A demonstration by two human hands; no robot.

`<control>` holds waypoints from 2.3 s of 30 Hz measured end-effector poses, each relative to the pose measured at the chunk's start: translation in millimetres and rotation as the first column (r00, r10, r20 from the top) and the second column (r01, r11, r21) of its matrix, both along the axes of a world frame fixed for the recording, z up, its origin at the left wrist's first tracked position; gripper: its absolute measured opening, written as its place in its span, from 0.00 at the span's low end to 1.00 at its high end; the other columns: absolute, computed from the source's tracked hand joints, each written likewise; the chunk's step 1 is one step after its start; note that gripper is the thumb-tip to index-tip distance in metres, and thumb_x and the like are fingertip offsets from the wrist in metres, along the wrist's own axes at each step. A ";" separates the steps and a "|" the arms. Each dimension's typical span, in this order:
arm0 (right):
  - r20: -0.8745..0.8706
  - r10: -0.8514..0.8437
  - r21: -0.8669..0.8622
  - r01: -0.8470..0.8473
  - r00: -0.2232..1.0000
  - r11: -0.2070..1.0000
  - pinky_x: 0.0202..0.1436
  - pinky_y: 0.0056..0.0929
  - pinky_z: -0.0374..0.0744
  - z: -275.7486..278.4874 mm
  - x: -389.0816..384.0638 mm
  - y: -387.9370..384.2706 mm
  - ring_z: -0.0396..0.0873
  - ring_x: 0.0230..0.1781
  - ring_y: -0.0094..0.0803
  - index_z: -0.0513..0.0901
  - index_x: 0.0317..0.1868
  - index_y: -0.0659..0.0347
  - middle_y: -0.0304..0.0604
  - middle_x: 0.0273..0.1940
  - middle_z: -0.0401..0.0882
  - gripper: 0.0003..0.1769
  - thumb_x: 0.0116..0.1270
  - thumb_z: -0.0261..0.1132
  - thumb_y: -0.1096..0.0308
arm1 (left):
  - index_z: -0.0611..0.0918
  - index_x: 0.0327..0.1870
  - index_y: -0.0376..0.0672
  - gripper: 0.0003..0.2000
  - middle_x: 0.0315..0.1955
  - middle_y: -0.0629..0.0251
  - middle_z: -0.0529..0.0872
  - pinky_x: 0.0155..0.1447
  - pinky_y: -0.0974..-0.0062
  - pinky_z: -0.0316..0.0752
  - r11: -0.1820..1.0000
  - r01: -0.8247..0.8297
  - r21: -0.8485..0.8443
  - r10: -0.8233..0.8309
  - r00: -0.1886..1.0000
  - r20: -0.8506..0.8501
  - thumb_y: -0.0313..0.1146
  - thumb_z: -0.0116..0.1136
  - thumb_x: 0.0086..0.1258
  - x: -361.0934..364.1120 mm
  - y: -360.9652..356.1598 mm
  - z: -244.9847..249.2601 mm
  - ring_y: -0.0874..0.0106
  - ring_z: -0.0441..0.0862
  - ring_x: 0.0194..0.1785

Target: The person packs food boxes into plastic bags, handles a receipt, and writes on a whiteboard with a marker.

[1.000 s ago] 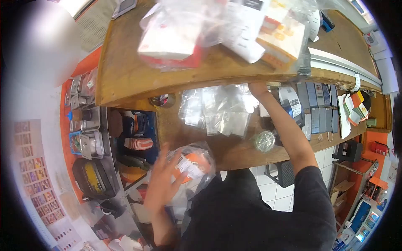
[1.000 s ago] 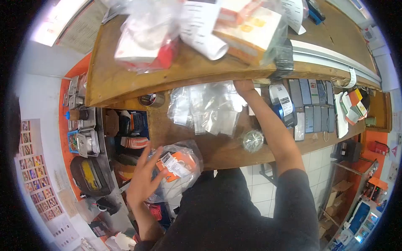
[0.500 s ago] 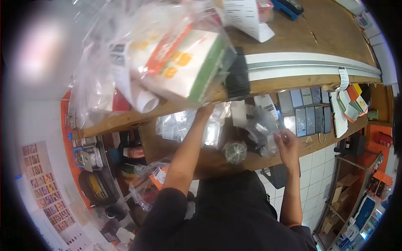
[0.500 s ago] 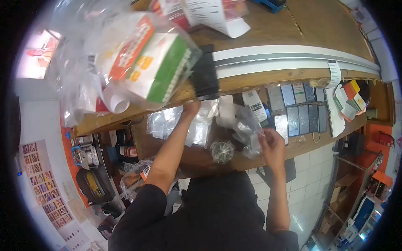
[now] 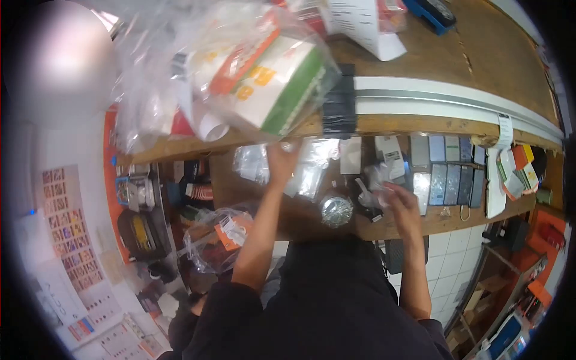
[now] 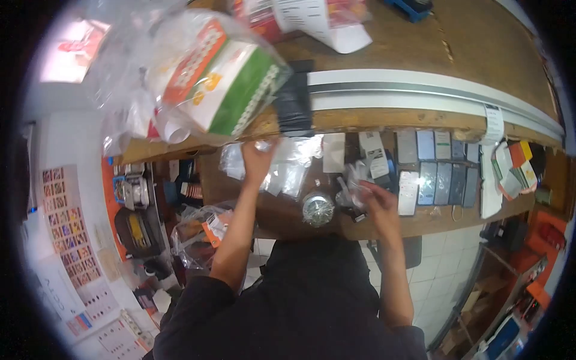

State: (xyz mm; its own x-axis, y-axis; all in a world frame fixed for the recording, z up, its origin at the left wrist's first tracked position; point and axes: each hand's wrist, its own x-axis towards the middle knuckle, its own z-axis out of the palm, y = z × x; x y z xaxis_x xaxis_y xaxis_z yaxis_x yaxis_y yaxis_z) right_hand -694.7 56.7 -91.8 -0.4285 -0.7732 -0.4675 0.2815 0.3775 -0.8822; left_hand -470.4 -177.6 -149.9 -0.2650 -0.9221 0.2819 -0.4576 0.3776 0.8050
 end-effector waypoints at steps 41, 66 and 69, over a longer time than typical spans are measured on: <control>-0.449 0.892 0.399 -0.905 -0.054 0.146 0.61 0.47 0.72 -41.2 406.4 -132.0 0.74 0.57 0.52 0.77 0.54 0.66 0.58 0.55 0.75 0.23 0.67 0.55 0.57 | 0.81 0.52 0.41 0.19 0.43 0.65 0.76 0.41 0.81 0.67 0.909 -0.143 0.392 0.167 0.986 -0.028 0.16 0.53 0.59 363.6 136.8 160.9 0.78 0.72 0.38; -0.818 0.352 -0.229 -0.819 0.455 0.526 0.71 0.57 0.51 -119.5 372.2 -67.1 0.60 0.67 0.49 0.75 0.57 0.61 0.55 0.62 0.69 0.35 0.49 0.72 0.55 | 0.44 0.75 0.40 0.57 0.72 0.41 0.48 0.73 0.55 0.51 0.835 0.120 0.536 0.043 0.958 -0.283 0.27 0.74 0.46 337.9 152.1 -16.1 0.47 0.47 0.75; -0.771 0.310 -0.283 -0.736 0.556 0.615 0.68 0.51 0.55 -143.3 394.3 -61.5 0.65 0.62 0.47 0.78 0.53 0.62 0.50 0.57 0.73 0.25 0.55 0.66 0.60 | 0.56 0.72 0.37 0.42 0.70 0.40 0.53 0.72 0.50 0.49 0.996 0.083 0.013 -0.083 0.949 0.304 0.30 0.65 0.55 357.8 158.0 -93.9 0.47 0.49 0.74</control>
